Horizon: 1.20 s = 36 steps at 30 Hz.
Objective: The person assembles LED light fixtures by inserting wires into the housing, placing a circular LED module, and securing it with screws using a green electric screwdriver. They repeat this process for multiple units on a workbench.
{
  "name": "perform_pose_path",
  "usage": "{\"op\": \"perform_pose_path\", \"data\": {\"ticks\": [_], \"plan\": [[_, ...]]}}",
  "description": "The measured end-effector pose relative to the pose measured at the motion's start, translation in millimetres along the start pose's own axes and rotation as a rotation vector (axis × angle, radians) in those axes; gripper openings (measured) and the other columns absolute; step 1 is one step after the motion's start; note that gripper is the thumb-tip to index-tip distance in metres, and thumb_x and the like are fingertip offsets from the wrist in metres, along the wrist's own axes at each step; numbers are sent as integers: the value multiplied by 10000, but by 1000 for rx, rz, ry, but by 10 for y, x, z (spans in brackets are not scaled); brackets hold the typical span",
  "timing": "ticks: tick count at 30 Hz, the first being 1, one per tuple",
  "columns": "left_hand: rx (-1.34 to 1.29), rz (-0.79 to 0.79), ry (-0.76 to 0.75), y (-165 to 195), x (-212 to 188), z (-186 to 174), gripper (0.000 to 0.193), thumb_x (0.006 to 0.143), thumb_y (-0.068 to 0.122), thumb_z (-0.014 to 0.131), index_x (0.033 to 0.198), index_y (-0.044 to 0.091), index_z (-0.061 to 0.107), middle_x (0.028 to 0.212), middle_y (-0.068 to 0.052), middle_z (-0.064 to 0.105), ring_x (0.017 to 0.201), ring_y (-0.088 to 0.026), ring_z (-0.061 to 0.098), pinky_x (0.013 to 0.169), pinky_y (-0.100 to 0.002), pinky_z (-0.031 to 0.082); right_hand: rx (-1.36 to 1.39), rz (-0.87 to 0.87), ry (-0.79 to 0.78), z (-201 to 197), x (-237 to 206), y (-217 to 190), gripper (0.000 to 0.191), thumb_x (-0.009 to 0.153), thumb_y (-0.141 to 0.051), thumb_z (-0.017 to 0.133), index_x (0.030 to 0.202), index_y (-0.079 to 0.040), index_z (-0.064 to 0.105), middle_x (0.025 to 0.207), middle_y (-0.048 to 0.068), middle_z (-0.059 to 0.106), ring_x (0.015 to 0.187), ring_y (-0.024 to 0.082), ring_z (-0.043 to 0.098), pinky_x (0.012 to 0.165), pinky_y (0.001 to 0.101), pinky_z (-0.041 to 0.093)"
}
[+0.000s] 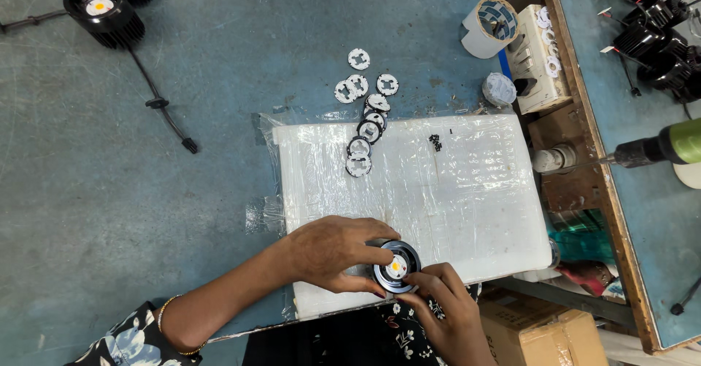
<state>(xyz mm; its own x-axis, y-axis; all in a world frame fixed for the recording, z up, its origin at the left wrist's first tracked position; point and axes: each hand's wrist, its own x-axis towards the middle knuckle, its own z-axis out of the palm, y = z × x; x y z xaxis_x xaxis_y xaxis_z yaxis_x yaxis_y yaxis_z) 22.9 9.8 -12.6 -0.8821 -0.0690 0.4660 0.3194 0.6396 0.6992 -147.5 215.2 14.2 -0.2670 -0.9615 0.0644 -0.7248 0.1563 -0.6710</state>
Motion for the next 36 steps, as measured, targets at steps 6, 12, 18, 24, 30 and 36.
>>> {"op": "perform_pose_path", "data": {"ticks": [6, 12, 18, 24, 30, 36], "plan": [[11, -70, 20, 34, 20, 47, 258, 944, 341, 733, 1029, 99, 701, 1319, -148, 669, 1218, -311, 672, 935, -383, 588, -53, 7, -35, -38, -6, -29, 296, 801, -168, 806, 1069, -51, 760, 957, 76, 664, 803, 184, 718, 656, 337, 573], [29, -383, -29, 238, 136, 34, 168, 898, 274, 724, 979, 127, 723, 1372, -88, 641, 1227, -272, 629, 934, -404, 537, -81, 53, -128, -116, 71, -102, 315, 810, -196, 801, 1094, -68, 761, 931, 63, 650, 758, 188, 695, 647, 357, 551], [108, -296, -81, 318, 335, -58, 297, 757, 217, 784, 1041, 139, 746, 1409, -103, 594, 1321, -297, 543, 1026, -435, 467, -35, -8, -140, -184, 108, -179, 322, 821, -184, 788, 1120, -69, 755, 921, 67, 632, 750, 203, 685, 646, 371, 535], [330, -204, -209, 328, 496, -68, 276, 698, 205, 814, 972, 180, 799, 1441, -107, 559, 1361, -328, 468, 999, -486, 437, -58, 96, -177, -184, 102, -193, 303, 831, -220, 782, 1102, -86, 755, 937, 63, 649, 736, 210, 696, 641, 373, 536], [464, -208, -391, 337, 627, -58, 159, 724, 203, 807, 879, 171, 792, 1340, -52, 618, 1269, -260, 558, 913, -433, 502, 12, 71, -83, -87, 3, -69, 409, 833, -246, 806, 1156, -55, 641, 1038, 86, 642, 883, 235, 700, 772, 372, 556], [398, -278, -484, 302, 718, -76, 253, 714, 234, 831, 954, 177, 777, 1071, -9, 663, 1113, -229, 630, 865, -420, 525, 105, 96, 111, 183, 56, -88, 841, 693, -243, 917, 1333, 32, 445, 1252, 184, 562, 1167, 327, 603, 981, 423, 485]]}}
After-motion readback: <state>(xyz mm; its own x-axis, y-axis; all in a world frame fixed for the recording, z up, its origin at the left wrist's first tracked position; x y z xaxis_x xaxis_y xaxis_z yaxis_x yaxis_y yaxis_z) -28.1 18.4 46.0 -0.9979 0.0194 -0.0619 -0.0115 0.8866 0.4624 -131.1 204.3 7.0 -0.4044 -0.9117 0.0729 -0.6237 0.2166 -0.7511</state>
